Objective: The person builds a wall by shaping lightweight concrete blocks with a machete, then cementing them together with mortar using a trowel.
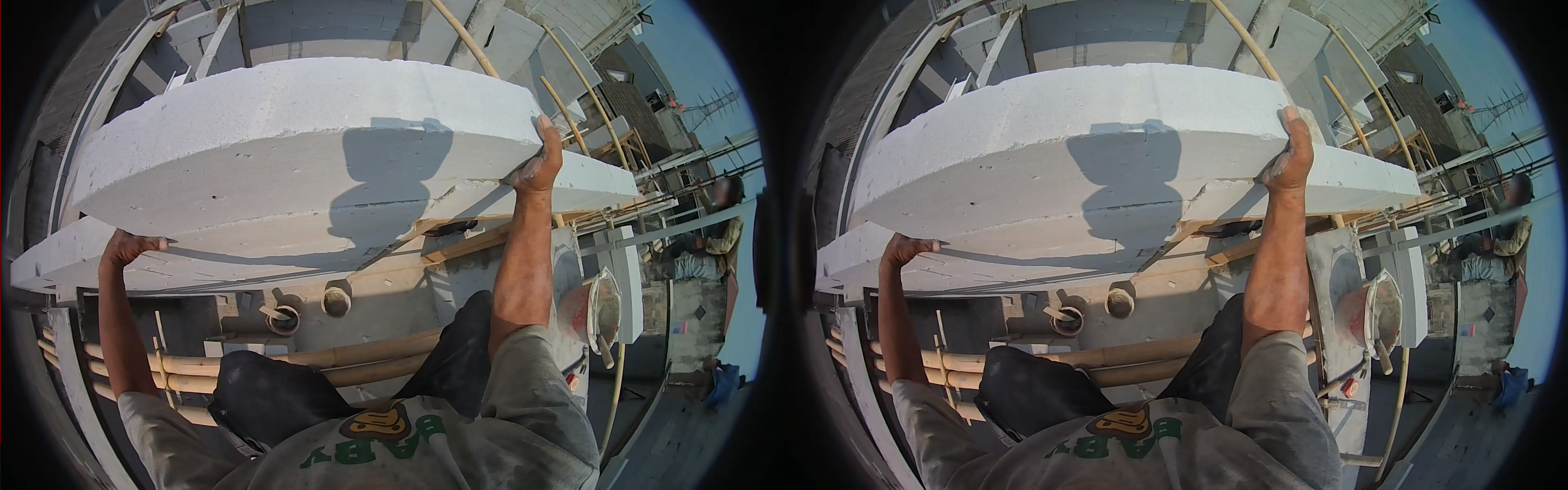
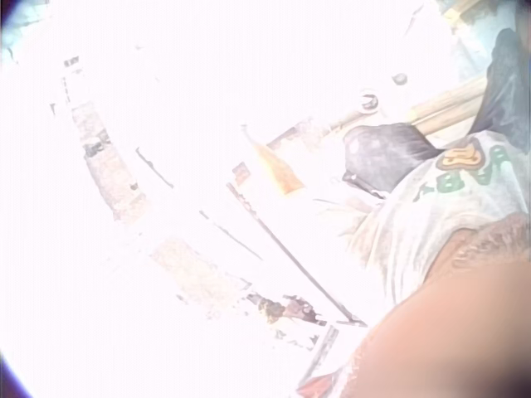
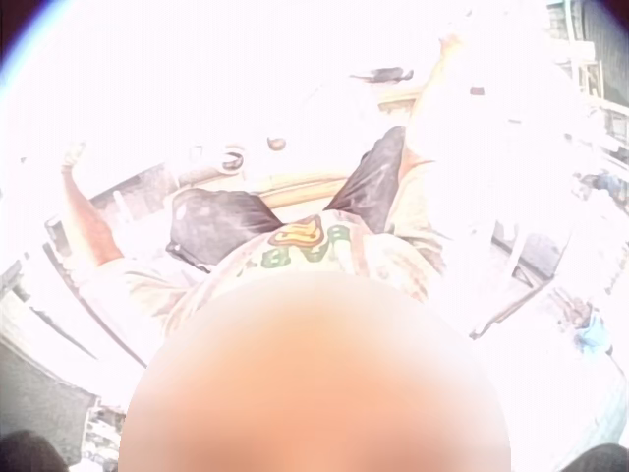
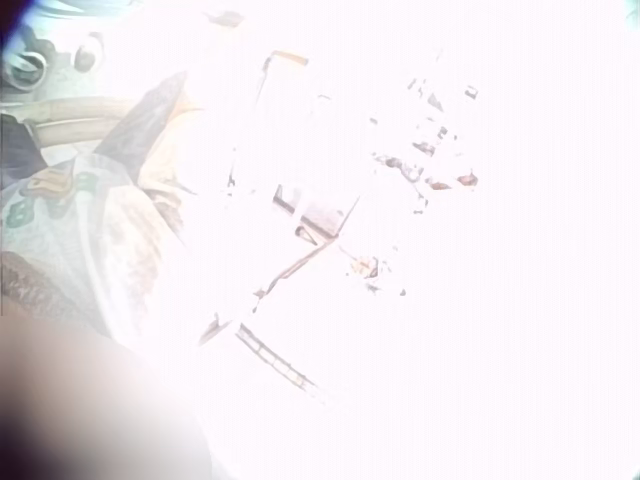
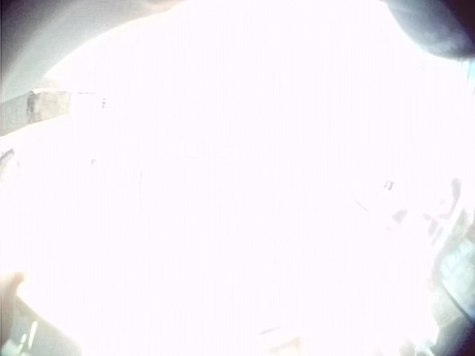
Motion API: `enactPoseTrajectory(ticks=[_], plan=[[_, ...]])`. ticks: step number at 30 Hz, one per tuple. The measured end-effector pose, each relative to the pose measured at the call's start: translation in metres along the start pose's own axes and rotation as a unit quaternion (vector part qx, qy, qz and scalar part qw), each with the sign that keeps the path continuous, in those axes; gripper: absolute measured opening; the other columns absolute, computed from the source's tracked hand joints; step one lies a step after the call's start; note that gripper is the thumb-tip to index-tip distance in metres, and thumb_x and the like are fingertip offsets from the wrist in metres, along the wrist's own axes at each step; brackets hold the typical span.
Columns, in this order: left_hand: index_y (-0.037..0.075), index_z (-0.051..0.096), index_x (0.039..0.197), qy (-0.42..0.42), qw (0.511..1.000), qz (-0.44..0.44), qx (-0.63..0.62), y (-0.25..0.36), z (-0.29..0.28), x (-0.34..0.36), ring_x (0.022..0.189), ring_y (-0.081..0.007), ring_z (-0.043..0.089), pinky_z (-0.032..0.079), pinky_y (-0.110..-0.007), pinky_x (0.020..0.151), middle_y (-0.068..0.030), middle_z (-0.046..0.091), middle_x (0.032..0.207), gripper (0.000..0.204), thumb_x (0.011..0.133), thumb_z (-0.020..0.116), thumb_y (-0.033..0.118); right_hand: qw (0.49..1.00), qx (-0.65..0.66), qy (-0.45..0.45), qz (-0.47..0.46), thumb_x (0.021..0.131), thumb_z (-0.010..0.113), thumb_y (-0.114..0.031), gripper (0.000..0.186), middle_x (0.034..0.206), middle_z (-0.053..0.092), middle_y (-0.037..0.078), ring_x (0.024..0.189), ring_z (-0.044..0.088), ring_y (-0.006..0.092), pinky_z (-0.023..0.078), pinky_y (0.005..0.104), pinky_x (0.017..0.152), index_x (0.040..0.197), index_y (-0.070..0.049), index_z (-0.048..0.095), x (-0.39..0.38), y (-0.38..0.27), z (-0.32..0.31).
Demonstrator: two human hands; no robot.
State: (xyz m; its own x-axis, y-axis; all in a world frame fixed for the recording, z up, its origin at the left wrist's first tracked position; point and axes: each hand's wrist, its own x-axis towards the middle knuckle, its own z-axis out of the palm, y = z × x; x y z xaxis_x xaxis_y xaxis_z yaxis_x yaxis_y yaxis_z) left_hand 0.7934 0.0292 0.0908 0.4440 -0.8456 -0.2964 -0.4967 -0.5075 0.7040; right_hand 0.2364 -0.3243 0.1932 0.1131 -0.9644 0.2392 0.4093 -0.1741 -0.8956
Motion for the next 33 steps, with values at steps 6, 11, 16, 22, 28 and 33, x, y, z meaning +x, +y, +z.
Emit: enactPoseTrajectory(ticks=[6, 11, 16, 22, 28, 33], plan=[[0.002, 0.063, 0.111, -0.005, 0.999, 0.023, 0.033, -0.008, -0.003, 0.001, 0.097, -0.0252, 0.060, 0.048, -0.037, 0.086, -0.0115, 0.068, 0.104, 0.071, 0.053, 0.092, 0.032, 0.999, -0.003, 0.035, -0.024, 0.084, 0.052, -0.035, 0.044, 0.107, 0.063, 0.012, 0.103, 0.059, 0.0238, 0.042, 0.0361, 0.093, 0.113, -0.003, 0.060, 0.002, 0.010, -0.003], [0.001, 0.063, 0.109, -0.026, 0.998, -0.014, 0.058, 0.004, -0.002, 0.001, 0.094, -0.0257, 0.060, 0.049, -0.037, 0.084, -0.0117, 0.068, 0.102, 0.069, 0.053, 0.091, 0.032, 0.999, -0.009, 0.000, -0.036, 0.084, 0.052, -0.036, 0.043, 0.108, 0.062, 0.011, 0.103, 0.058, 0.0232, 0.041, 0.0363, 0.093, 0.112, -0.003, 0.060, -0.001, 0.009, -0.008], [0.001, 0.065, 0.103, -0.030, 0.982, 0.041, 0.183, -0.017, -0.013, 0.003, 0.086, -0.0244, 0.060, 0.050, -0.036, 0.079, -0.0108, 0.068, 0.094, 0.062, 0.055, 0.090, 0.031, 0.999, -0.025, 0.029, -0.030, 0.084, 0.053, -0.037, 0.044, 0.106, 0.061, 0.010, 0.103, 0.057, 0.0227, 0.040, 0.0363, 0.092, 0.111, -0.003, 0.060, -0.006, 0.006, 0.004], [0.003, 0.065, 0.104, -0.019, 0.991, 0.030, 0.128, 0.002, -0.001, 0.003, 0.084, -0.0217, 0.060, 0.049, -0.036, 0.078, -0.0081, 0.068, 0.093, 0.056, 0.060, 0.088, 0.029, 0.998, -0.027, 0.020, -0.043, 0.084, 0.054, -0.038, 0.042, 0.104, 0.060, 0.008, 0.101, 0.056, 0.0216, 0.040, 0.0359, 0.091, 0.108, -0.005, 0.059, -0.001, 0.006, -0.006], [0.003, 0.065, 0.104, -0.003, 0.983, 0.081, 0.165, -0.005, -0.006, 0.000, 0.087, -0.0227, 0.061, 0.049, -0.036, 0.079, -0.0089, 0.069, 0.095, 0.058, 0.060, 0.088, 0.031, 0.999, -0.030, 0.032, -0.033, 0.085, 0.052, -0.039, 0.038, 0.104, 0.059, 0.008, 0.102, 0.055, 0.0209, 0.040, 0.0355, 0.091, 0.107, -0.008, 0.058, -0.002, 0.006, -0.002], [0.004, 0.064, 0.111, -0.032, 0.994, 0.013, 0.102, -0.005, -0.007, 0.002, 0.097, -0.0230, 0.058, 0.048, -0.037, 0.084, -0.0087, 0.066, 0.107, 0.063, 0.058, 0.089, 0.027, 0.998, -0.047, 0.037, -0.027, 0.086, 0.052, -0.040, 0.040, 0.105, 0.059, 0.009, 0.102, 0.056, 0.0213, 0.041, 0.0362, 0.090, 0.108, -0.008, 0.058, -0.006, 0.004, 0.001]])
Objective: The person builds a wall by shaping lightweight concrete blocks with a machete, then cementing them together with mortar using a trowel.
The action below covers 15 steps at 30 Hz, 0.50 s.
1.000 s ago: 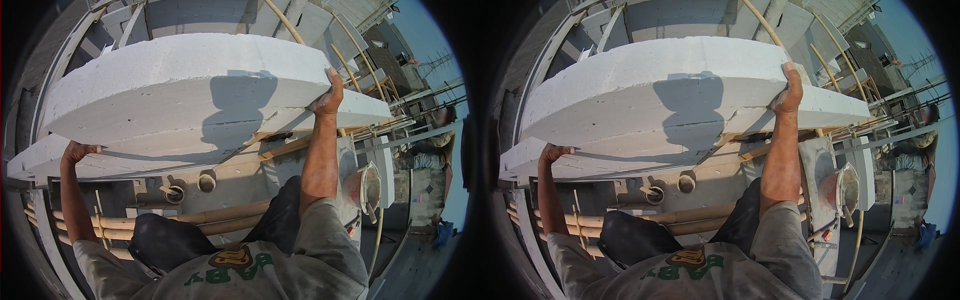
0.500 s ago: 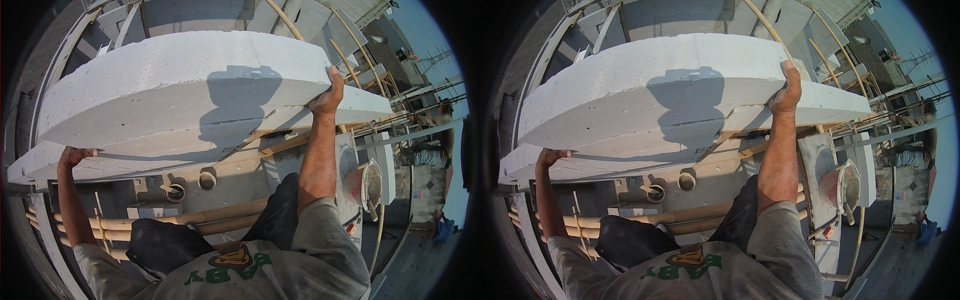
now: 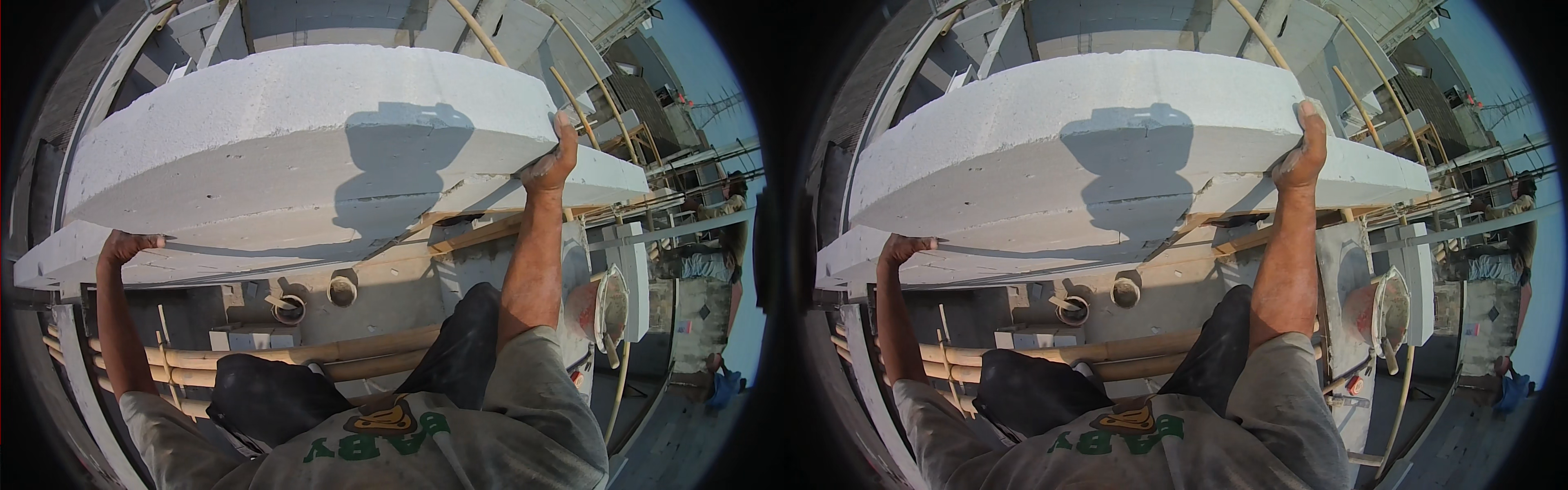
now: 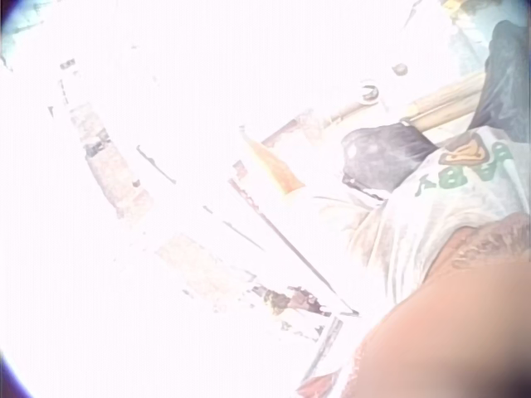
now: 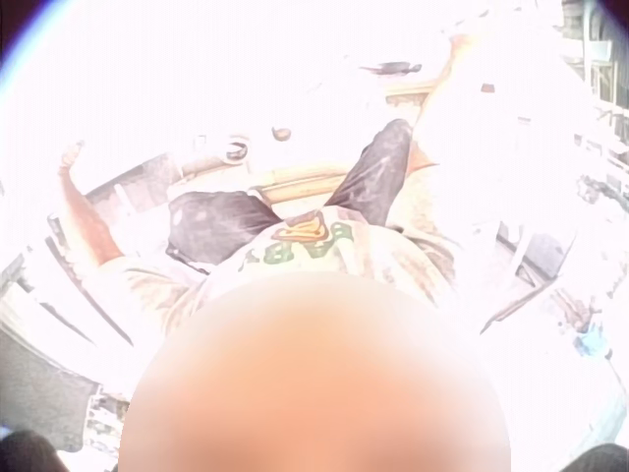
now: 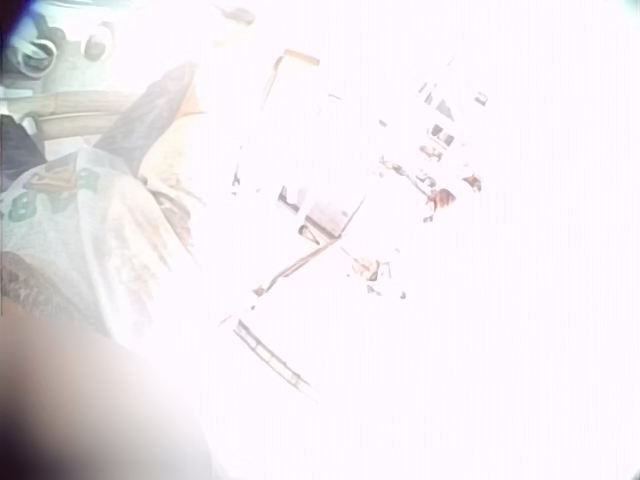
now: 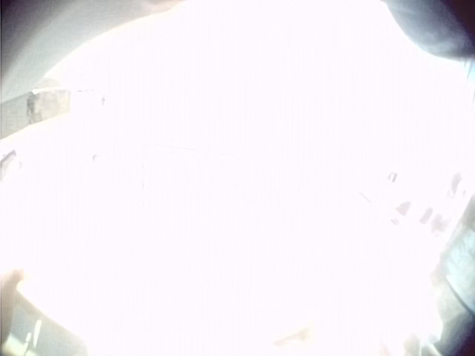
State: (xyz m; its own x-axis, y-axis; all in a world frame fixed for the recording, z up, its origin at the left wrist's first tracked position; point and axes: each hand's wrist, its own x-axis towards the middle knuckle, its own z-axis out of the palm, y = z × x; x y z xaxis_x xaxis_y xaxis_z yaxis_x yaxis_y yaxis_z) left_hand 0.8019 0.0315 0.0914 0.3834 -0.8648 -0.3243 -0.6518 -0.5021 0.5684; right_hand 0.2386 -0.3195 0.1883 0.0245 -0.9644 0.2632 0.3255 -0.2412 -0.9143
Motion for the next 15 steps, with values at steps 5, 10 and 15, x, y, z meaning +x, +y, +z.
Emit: enactPoseTrajectory(ticks=[5, 10, 15], plan=[[0.004, 0.065, 0.107, -0.003, 1.000, -0.010, -0.001, 0.008, 0.000, 0.000, 0.094, -0.0221, 0.059, 0.048, -0.036, 0.084, -0.0074, 0.067, 0.102, 0.059, 0.058, 0.089, 0.026, 1.000, -0.011, -0.010, 0.007, 0.086, 0.051, -0.043, 0.046, 0.108, 0.059, 0.012, 0.102, 0.056, 0.0232, 0.042, 0.0371, 0.088, 0.112, -0.005, 0.058, 0.008, 0.003, -0.008], [0.002, 0.063, 0.111, 0.023, 0.999, -0.033, 0.035, -0.018, -0.003, 0.003, 0.094, -0.0258, 0.059, 0.048, -0.037, 0.085, -0.0115, 0.067, 0.103, 0.072, 0.052, 0.091, 0.031, 1.000, 0.000, -0.005, 0.007, 0.085, 0.050, -0.044, 0.051, 0.110, 0.058, 0.014, 0.103, 0.057, 0.0246, 0.043, 0.0385, 0.088, 0.115, -0.003, 0.057, 0.009, 0.005, -0.007], [0.001, 0.063, 0.110, 0.029, 0.998, -0.010, 0.056, -0.005, 0.001, 0.002, 0.093, -0.0253, 0.059, 0.048, -0.037, 0.085, -0.0116, 0.067, 0.102, 0.072, 0.052, 0.091, 0.033, 1.000, 0.009, 0.011, -0.002, 0.084, 0.054, -0.042, 0.046, 0.108, 0.059, 0.011, 0.103, 0.056, 0.0234, 0.040, 0.0376, 0.091, 0.113, -0.006, 0.058, 0.003, 0.005, -0.006]])
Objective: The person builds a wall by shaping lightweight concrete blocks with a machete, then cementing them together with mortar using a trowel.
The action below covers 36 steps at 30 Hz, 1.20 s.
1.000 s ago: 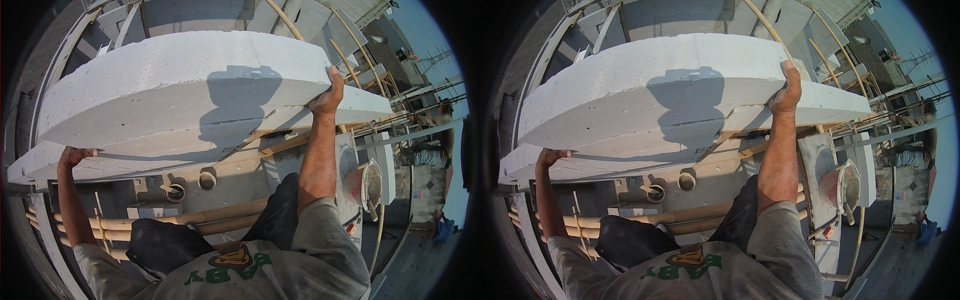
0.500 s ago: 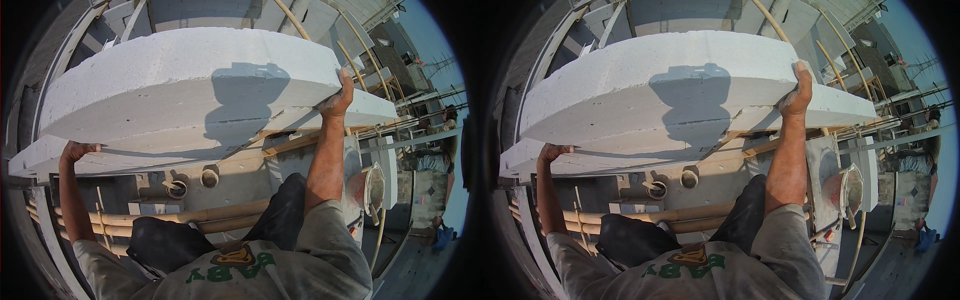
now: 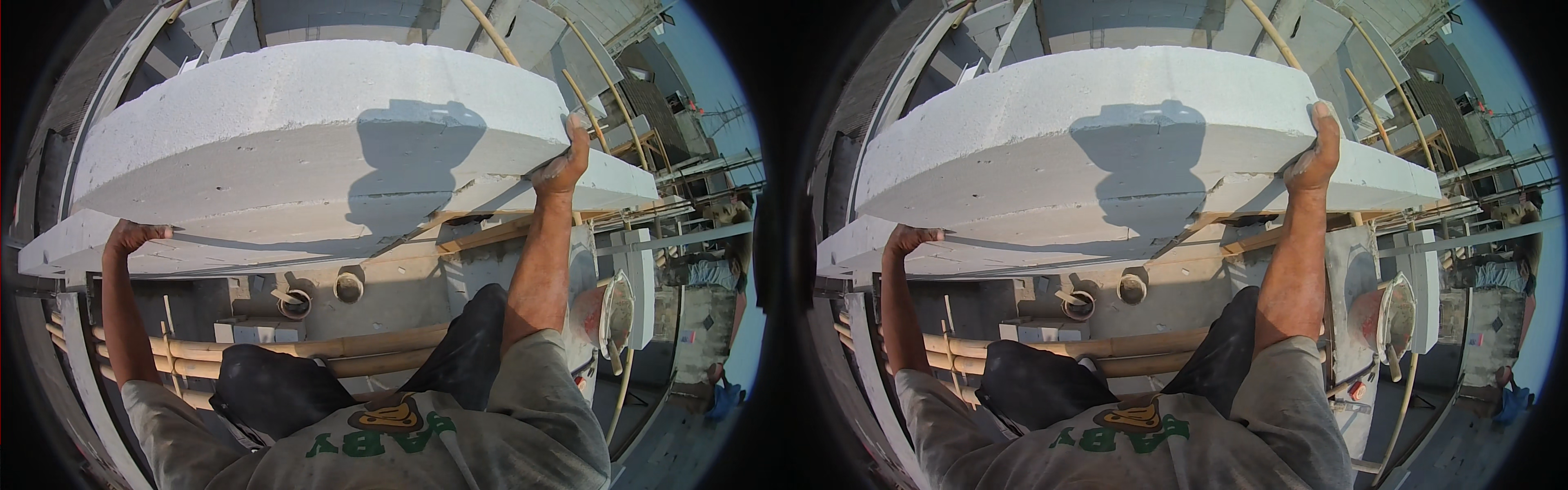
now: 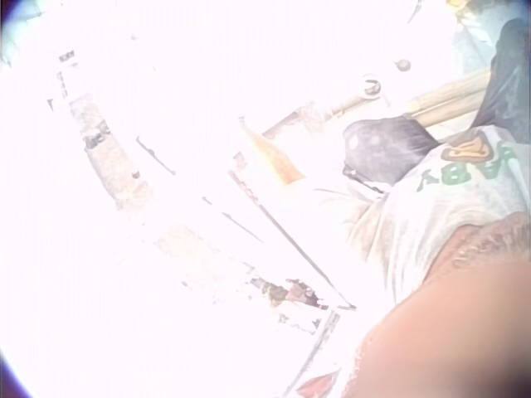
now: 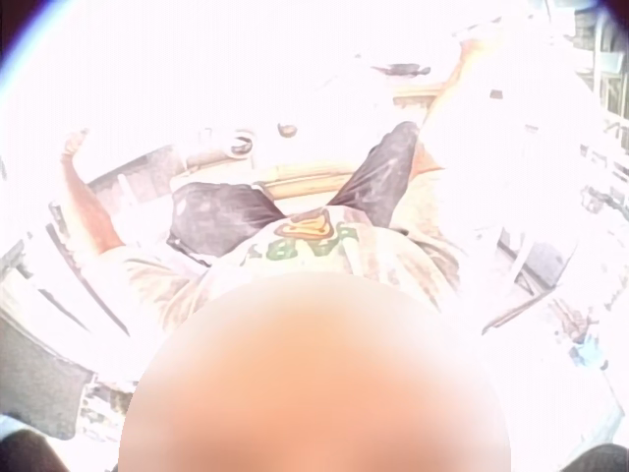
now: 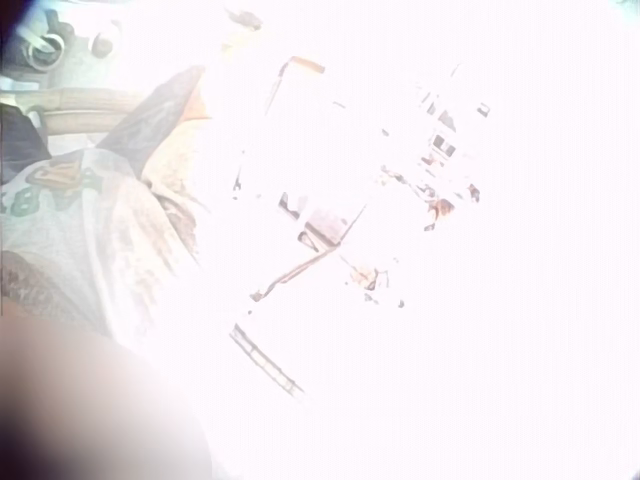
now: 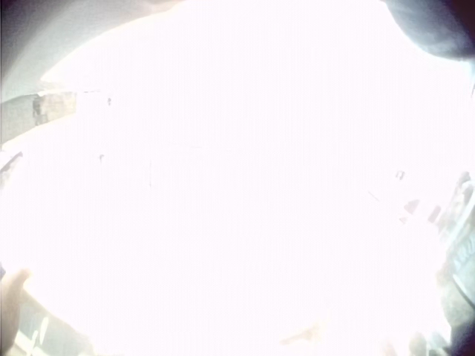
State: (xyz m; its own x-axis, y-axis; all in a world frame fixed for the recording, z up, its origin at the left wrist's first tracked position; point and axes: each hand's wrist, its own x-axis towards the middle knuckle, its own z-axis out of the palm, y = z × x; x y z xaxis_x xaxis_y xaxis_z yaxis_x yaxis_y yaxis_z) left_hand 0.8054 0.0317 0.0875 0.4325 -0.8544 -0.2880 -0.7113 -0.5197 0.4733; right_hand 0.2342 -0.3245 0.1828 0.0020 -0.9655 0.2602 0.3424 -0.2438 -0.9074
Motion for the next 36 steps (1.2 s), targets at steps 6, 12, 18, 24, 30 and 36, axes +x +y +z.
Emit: enactPoseTrajectory(ticks=[6, 12, 18, 24, 30, 36], plan=[[-0.001, 0.063, 0.109, 0.004, 0.997, 0.002, -0.075, 0.012, 0.006, -0.009, 0.091, -0.0262, 0.059, 0.048, -0.038, 0.085, -0.0124, 0.067, 0.098, 0.070, 0.057, 0.088, 0.038, 1.000, 0.015, -0.018, -0.002, 0.084, 0.058, -0.037, 0.040, 0.108, 0.058, 0.008, 0.104, 0.054, 0.0208, 0.039, 0.0367, 0.092, 0.111, -0.007, 0.058, -0.002, -0.005, 0.003], [-0.003, 0.036, 0.138, 0.208, 0.976, -0.025, 0.067, 0.003, 0.034, -0.065, 0.133, -0.0351, 0.033, 0.026, -0.042, 0.109, -0.0234, 0.039, 0.141, 0.095, 0.070, 0.076, 0.050, 0.998, -0.008, -0.066, -0.007, 0.086, 0.059, -0.039, 0.041, 0.108, 0.058, 0.007, 0.106, 0.052, 0.0188, 0.036, 0.0320, 0.095, 0.110, -0.006, 0.059, -0.005, -0.011, 0.005], [-0.001, 0.028, 0.145, 0.427, 0.903, 0.048, 0.018, 0.128, 0.011, -0.111, 0.140, -0.0353, 0.023, 0.019, -0.043, 0.114, -0.0235, 0.031, 0.148, 0.089, 0.083, 0.062, 0.054, 0.955, -0.214, -0.182, -0.098, 0.081, 0.043, -0.067, 0.082, 0.108, 0.061, 0.021, 0.103, 0.056, 0.0274, 0.040, 0.0324, 0.091, 0.126, 0.001, 0.053, 0.004, -0.025, -0.009], [0.005, 0.044, 0.139, 0.537, 0.821, 0.112, 0.158, 0.319, -0.020, -0.078, 0.133, -0.0376, 0.035, 0.030, -0.052, 0.108, -0.0226, 0.043, 0.140, 0.077, 0.086, 0.055, 0.060, 0.934, -0.227, -0.266, -0.074, 0.078, 0.050, -0.073, 0.092, 0.107, 0.060, 0.026, 0.103, 0.059, 0.0348, 0.048, 0.0375, 0.085, 0.130, 0.003, 0.047, 0.016, -0.030, -0.017], [0.011, 0.049, 0.136, 0.298, 0.943, 0.099, 0.114, 0.437, 0.009, 0.008, 0.127, -0.0425, 0.044, 0.029, -0.058, 0.106, -0.0257, 0.050, 0.133, 0.094, 0.073, 0.047, 0.081, 0.922, -0.227, -0.279, -0.145, 0.078, 0.044, -0.080, 0.108, 0.126, 0.049, 0.035, 0.122, 0.047, 0.0453, 0.039, 0.0434, 0.102, 0.135, 0.011, 0.038, 0.037, -0.028, -0.079], [0.004, 0.052, 0.132, 0.126, 0.982, 0.097, 0.106, 0.501, 0.037, 0.008, 0.122, -0.0397, 0.049, 0.034, -0.055, 0.102, -0.0283, 0.055, 0.124, 0.099, 0.072, 0.045, 0.082, 0.987, -0.065, -0.127, -0.069, 0.088, 0.055, -0.059, 0.077, 0.116, 0.059, 0.021, 0.111, 0.057, 0.0272, 0.043, 0.0367, 0.097, 0.125, 0.008, 0.052, -0.007, -0.049, -0.238]])
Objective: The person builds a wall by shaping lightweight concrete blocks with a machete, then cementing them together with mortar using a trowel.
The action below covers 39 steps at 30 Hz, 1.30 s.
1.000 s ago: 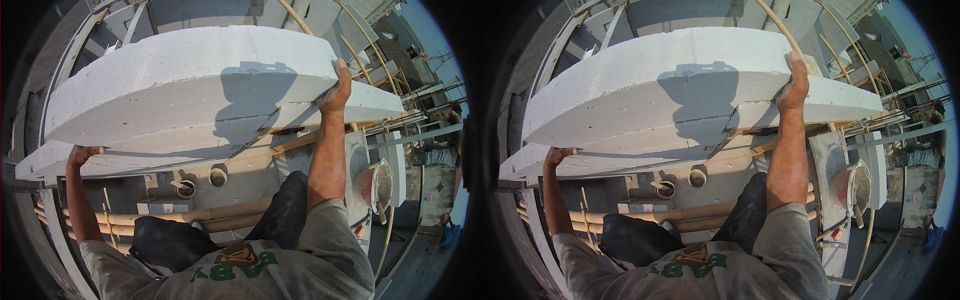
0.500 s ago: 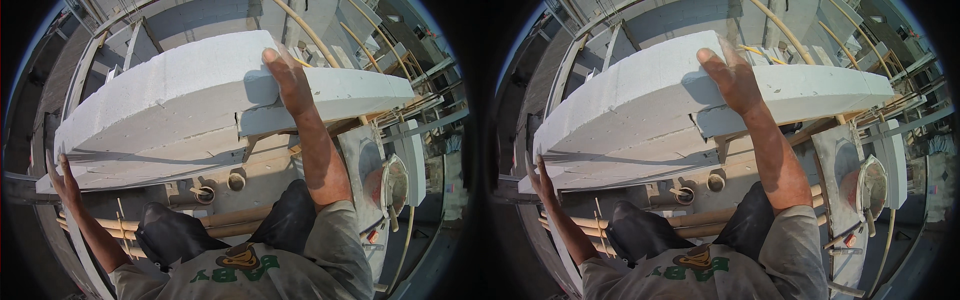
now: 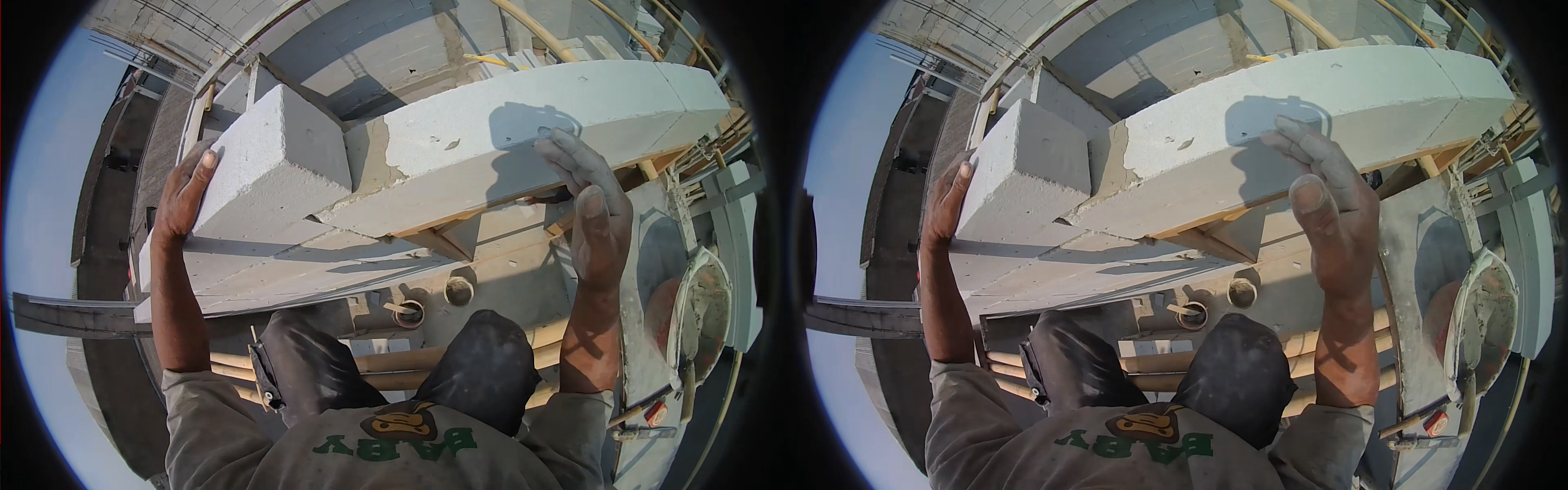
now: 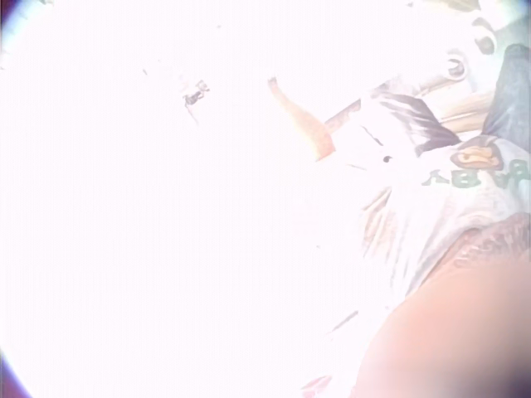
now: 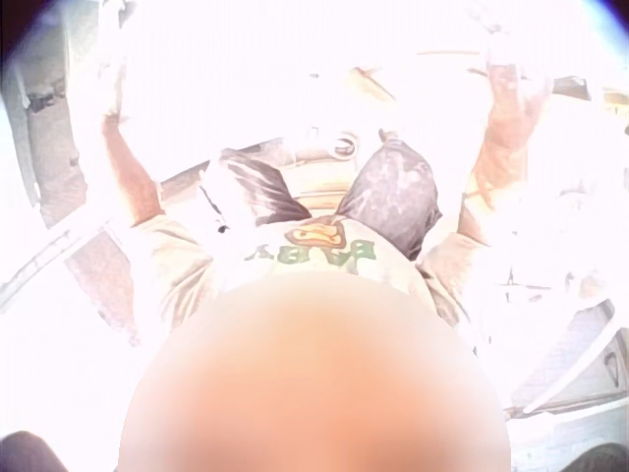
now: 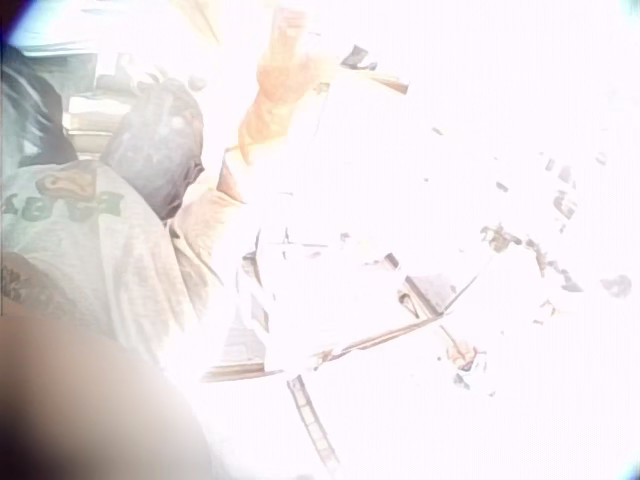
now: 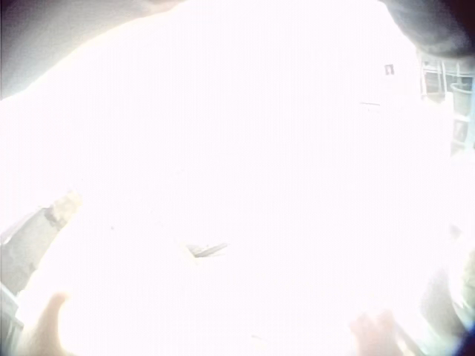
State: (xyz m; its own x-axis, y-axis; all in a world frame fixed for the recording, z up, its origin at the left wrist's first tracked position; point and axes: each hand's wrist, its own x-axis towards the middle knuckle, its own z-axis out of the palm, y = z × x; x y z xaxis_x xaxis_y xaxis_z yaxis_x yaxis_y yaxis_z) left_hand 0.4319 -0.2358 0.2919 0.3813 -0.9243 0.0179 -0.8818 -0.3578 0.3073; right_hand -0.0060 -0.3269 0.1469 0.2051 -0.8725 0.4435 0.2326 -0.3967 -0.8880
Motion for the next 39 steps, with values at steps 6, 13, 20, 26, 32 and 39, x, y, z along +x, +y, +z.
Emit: enactPoseTrajectory(ticks=[6, 13, 20, 26, 32, 39], plan=[[0.003, 0.053, 0.131, 0.062, 0.990, 0.123, -0.008, -0.003, 0.013, 0.004, 0.121, -0.0373, 0.050, 0.035, -0.050, 0.103, -0.0253, 0.056, 0.124, 0.097, 0.074, 0.045, 0.082, 0.984, -0.041, 0.099, 0.144, 0.089, 0.055, -0.053, 0.067, 0.109, 0.063, 0.016, 0.104, 0.059, 0.0235, 0.044, 0.0348, 0.094, 0.124, 0.005, 0.055, -0.092, 0.059, -0.060], [0.003, 0.053, 0.132, 0.090, 0.975, 0.174, 0.106, 0.001, 0.001, -0.007, 0.120, -0.0325, 0.051, 0.035, -0.048, 0.104, -0.0217, 0.058, 0.124, 0.091, 0.078, 0.046, 0.077, 0.941, -0.061, 0.135, 0.304, 0.095, 0.056, -0.026, 0.039, 0.104, 0.064, 0.013, 0.098, 0.057, 0.0184, 0.043, 0.0310, 0.089, 0.121, 0.002, 0.057, -0.180, 0.119, -0.078], [-0.002, 0.038, 0.140, 0.040, 0.997, 0.064, -0.023, -0.029, -0.012, -0.029, 0.122, -0.0267, 0.047, 0.035, -0.040, 0.103, -0.0141, 0.052, 0.131, 0.081, 0.091, 0.041, 0.064, 0.897, -0.105, 0.160, 0.399, 0.093, 0.056, -0.025, 0.038, 0.103, 0.065, 0.012, 0.095, 0.059, 0.0183, 0.046, 0.0316, 0.085, 0.116, 0.004, 0.060, -0.257, 0.172, -0.059], [0.000, 0.036, 0.139, -0.008, 0.996, 0.015, -0.082, -0.049, -0.034, -0.032, 0.124, -0.0273, 0.044, 0.034, -0.041, 0.104, -0.0146, 0.045, 0.136, 0.099, 0.076, 0.057, 0.073, 0.864, -0.161, 0.058, 0.473, 0.091, 0.057, -0.030, 0.043, 0.104, 0.065, 0.015, 0.096, 0.060, 0.0202, 0.045, 0.0310, 0.086, 0.117, 0.004, 0.059, -0.274, 0.190, -0.037], [-0.002, 0.043, 0.131, -0.048, 0.997, -0.020, 0.055, 0.015, 0.002, -0.035, 0.113, -0.0278, 0.052, 0.039, -0.042, 0.098, -0.0154, 0.055, 0.120, 0.107, 0.051, 0.080, 0.058, 0.859, -0.259, 0.006, 0.442, 0.089, 0.057, -0.030, 0.043, 0.104, 0.064, 0.021, 0.095, 0.062, 0.0310, 0.046, 0.0381, 0.087, 0.117, 0.003, 0.059, -0.307, 0.219, -0.048], [-0.002, 0.048, 0.127, -0.072, 0.995, -0.039, 0.062, 0.024, -0.003, -0.025, 0.102, -0.0311, 0.059, 0.044, -0.043, 0.093, -0.0155, 0.061, 0.111, 0.106, 0.044, 0.084, 0.054, 0.849, -0.218, -0.008, 0.481, 0.089, 0.057, -0.030, 0.044, 0.104, 0.064, 0.022, 0.096, 0.062, 0.0320, 0.046, 0.0393, 0.087, 0.118, 0.003, 0.058, -0.304, 0.220, -0.056]])
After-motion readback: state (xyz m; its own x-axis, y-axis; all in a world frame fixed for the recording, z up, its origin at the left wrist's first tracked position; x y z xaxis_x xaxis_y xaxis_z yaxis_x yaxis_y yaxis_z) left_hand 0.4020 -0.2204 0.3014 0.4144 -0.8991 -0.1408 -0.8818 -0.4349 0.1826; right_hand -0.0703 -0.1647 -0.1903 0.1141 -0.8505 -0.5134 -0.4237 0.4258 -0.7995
